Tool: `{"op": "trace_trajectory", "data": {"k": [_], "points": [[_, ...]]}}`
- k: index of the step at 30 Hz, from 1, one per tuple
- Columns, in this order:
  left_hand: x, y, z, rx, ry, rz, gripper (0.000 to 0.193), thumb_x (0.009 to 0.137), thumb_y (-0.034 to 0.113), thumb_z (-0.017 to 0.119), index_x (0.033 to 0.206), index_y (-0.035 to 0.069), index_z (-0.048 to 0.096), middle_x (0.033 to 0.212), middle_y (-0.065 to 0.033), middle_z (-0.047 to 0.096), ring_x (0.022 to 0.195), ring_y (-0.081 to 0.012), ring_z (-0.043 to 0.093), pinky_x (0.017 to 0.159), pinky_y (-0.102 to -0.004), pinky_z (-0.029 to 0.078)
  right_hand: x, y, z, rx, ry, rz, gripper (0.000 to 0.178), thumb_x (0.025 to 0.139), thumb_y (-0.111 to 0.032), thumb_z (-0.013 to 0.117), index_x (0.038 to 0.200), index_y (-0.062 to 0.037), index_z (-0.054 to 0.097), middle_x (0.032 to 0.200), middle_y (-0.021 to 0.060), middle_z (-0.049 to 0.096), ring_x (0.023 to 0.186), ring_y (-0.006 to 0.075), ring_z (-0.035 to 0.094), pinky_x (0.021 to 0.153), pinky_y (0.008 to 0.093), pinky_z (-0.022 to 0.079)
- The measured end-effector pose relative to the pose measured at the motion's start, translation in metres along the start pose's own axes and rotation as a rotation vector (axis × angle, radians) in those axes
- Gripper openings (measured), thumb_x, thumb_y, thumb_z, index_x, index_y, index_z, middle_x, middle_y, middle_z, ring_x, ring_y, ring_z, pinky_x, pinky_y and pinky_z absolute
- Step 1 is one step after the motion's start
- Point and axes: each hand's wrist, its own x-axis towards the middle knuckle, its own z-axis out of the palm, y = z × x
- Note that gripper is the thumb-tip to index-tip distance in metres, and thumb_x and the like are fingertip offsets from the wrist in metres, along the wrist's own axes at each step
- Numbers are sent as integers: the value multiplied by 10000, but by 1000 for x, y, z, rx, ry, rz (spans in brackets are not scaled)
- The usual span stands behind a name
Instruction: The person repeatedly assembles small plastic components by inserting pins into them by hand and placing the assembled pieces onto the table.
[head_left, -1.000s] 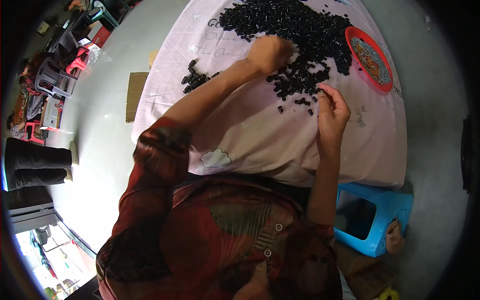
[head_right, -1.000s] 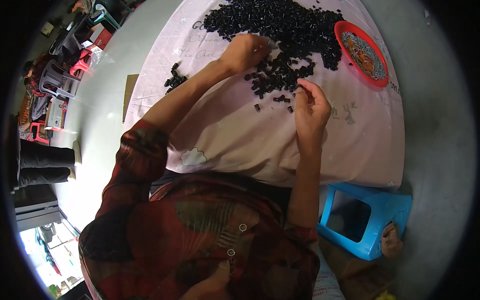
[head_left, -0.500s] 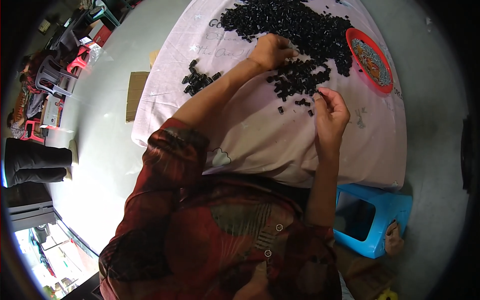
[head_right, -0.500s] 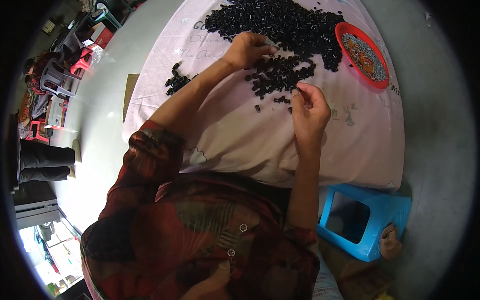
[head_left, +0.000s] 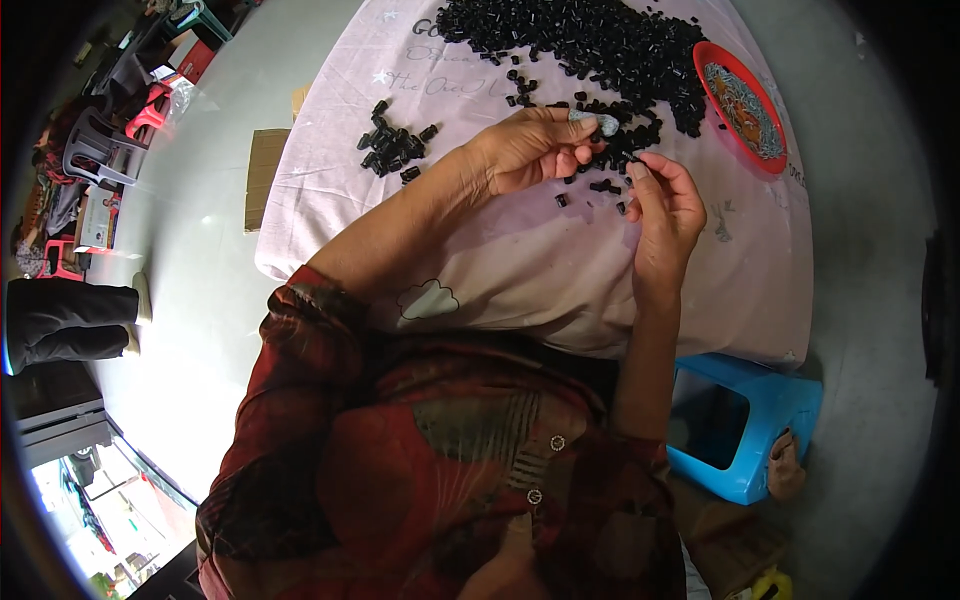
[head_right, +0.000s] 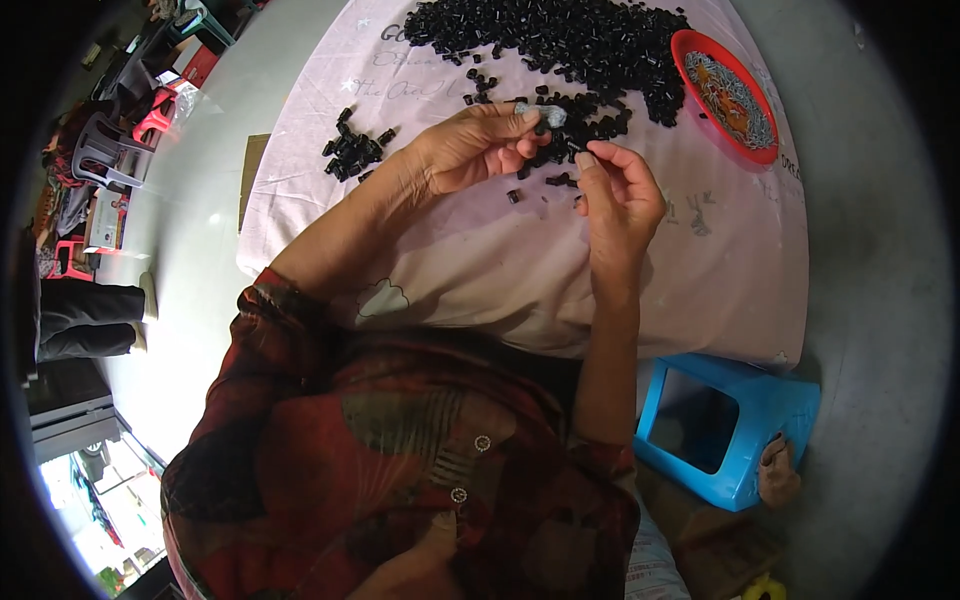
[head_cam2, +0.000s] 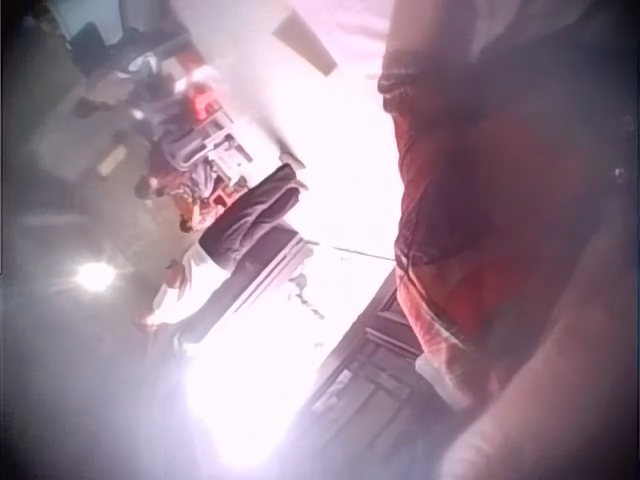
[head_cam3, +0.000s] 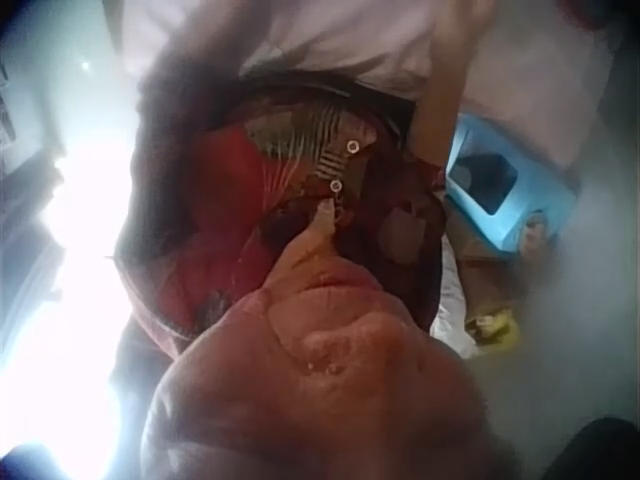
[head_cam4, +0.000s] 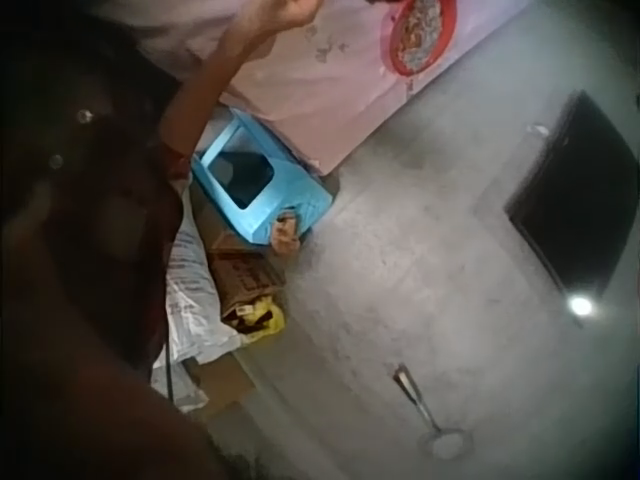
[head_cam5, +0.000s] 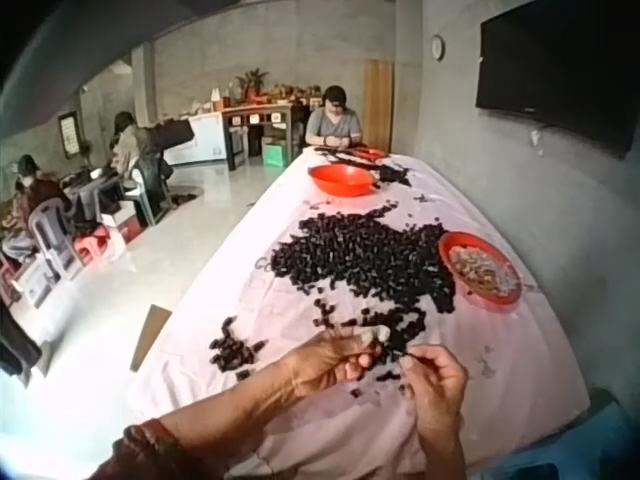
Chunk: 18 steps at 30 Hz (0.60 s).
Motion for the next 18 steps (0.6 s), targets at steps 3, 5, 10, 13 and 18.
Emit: {"op": "trace_trajectory", "data": {"k": [3, 5, 10, 13, 18], "points": [[-1, -6, -3, -53, -11, 32, 150, 971, 127, 619, 999, -19, 641, 931, -107, 670, 743, -106, 625, 601, -178, 503, -3, -1, 8, -6, 1, -24, 149, 908, -68, 686, 1046, -15, 671, 837, -9, 627, 662, 29, 504, 552, 180, 400], [-1, -8, -6, -40, -22, 81, 134, 966, 108, 618, 981, -23, 641, 965, -129, 684, 824, -151, 669, 690, -213, 558, -4, 0, 9, -32, 4, -36, 149, 906, -67, 688, 1046, -16, 674, 835, -9, 628, 659, 28, 503, 553, 179, 401], [-4, -8, -11, -46, -69, 98, 113, 945, 29, 613, 1022, -47, 648, 1030, -156, 689, 961, -217, 692, 842, -283, 590, -4, 5, 8, -50, -1, -116, 149, 898, -64, 698, 1038, -14, 688, 800, -26, 621, 625, 19, 484, 549, 174, 398], [-7, -8, -11, 10, -95, 149, 157, 927, -19, 610, 1072, -59, 654, 1042, -159, 693, 987, -228, 693, 889, -308, 588, -4, 9, 6, -66, -29, -146, 164, 891, -67, 707, 1043, -9, 689, 775, -34, 609, 613, 18, 478, 541, 172, 388], [-12, -8, -3, 207, -49, 182, 187, 900, -44, 630, 1078, -35, 688, 993, -130, 715, 910, -192, 707, 850, -290, 594, -7, 6, 9, -94, -12, -226, 155, 877, -33, 709, 1028, 0, 697, 781, -42, 611, 632, 10, 485, 558, 167, 382]]}}
